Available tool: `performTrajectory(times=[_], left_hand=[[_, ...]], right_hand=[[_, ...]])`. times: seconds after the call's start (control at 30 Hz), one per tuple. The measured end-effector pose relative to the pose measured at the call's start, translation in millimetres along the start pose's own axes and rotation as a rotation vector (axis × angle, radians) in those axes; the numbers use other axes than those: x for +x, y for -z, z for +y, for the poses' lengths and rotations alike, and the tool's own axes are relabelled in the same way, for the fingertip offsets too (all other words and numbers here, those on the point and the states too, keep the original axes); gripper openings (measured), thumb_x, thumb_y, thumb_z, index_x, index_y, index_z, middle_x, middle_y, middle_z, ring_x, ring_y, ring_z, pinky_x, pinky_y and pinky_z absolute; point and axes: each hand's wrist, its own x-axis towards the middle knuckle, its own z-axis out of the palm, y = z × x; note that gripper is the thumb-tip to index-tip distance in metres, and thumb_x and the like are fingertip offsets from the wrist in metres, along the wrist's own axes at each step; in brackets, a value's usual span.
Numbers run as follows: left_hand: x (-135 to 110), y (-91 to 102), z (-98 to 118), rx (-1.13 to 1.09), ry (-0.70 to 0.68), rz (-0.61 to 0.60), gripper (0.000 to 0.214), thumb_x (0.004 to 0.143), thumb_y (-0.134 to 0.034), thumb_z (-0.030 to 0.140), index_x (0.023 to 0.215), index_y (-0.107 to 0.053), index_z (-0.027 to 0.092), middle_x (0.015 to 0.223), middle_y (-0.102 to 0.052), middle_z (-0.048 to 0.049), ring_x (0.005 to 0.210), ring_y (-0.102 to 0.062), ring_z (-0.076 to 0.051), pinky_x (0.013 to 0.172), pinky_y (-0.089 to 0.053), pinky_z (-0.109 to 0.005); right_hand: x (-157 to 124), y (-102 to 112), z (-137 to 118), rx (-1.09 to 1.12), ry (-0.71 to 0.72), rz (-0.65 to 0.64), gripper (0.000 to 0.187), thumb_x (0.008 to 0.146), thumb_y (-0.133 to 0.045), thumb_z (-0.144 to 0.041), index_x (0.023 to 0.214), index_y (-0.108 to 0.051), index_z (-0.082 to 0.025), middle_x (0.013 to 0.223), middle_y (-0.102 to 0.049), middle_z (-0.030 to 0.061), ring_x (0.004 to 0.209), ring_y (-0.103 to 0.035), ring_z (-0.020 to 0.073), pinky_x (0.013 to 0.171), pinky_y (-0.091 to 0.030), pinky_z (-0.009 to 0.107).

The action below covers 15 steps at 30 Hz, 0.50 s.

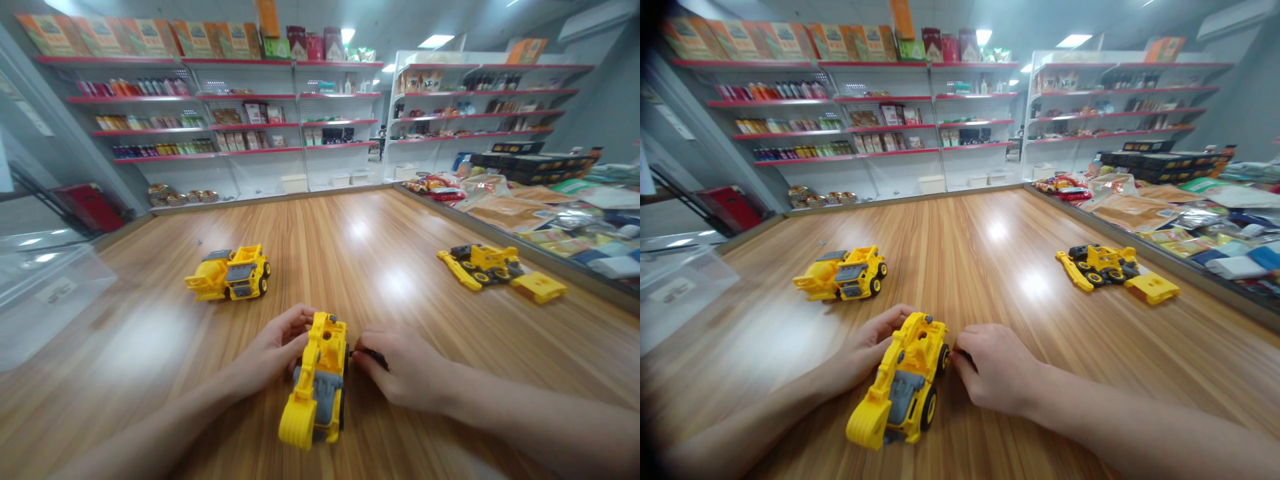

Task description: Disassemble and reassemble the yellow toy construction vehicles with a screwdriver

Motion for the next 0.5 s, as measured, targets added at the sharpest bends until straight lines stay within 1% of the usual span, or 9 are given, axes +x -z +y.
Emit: performTrajectory(times=[0.1,0.17,0.37,0.5], left_hand=[[0.7,-1.1,-1.0,-0.006,0.021,0.010,0.024,0.092,-0.052,0.043,0.098,-0.051,0.020,0.084,-0.059,0.0009,0.066,-0.053,-0.010,0.059,-0.041,-0.022],[0.8,-1.4,-1.8,-0.011,0.033,0.024,0.025,0.092,-0.051,0.045,0.094,-0.049,0.020,0.080,-0.057,0.0022,0.062,-0.049,-0.009,0.058,-0.039,-0.021],[1.2,-1.3,-3.1,-0.055,0.032,0.027,0.028,0.091,-0.052,0.048,0.091,-0.047,0.020,0.078,-0.053,0.0034,0.064,-0.046,-0.009,0.057,-0.038,-0.020],[1.8,-3.1,-1.7,-0.064,0.033,0.040,0.027,0.091,-0.052,0.047,0.092,-0.046,0.020,0.078,-0.053,0.0037,0.064,-0.047,-0.009,0.058,-0.038,-0.021]], right_hand=[[0.5,0.3,-0.8,-0.026,0.005,-0.004,0.019,0.091,-0.050,-0.022,0.075,-0.059,-0.017,0.076,-0.065,0.0027,0.068,-0.058,0.0131,0.061,-0.039,0.023],[0.4,0.3,-1.5,-0.030,0.017,-0.014,0.021,0.091,-0.049,-0.022,0.074,-0.059,-0.017,0.075,-0.065,0.0026,0.066,-0.058,0.0127,0.060,-0.038,0.022],[-0.8,0.2,-2.2,-0.047,0.040,-0.030,0.020,0.090,-0.049,-0.021,0.073,-0.059,-0.016,0.073,-0.065,0.0027,0.065,-0.057,0.0126,0.059,-0.037,0.023],[1.2,-1.4,-1.2,-0.056,0.043,-0.034,0.021,0.091,-0.048,-0.022,0.074,-0.059,-0.016,0.074,-0.065,0.0030,0.066,-0.057,0.0130,0.059,-0.037,0.024]])
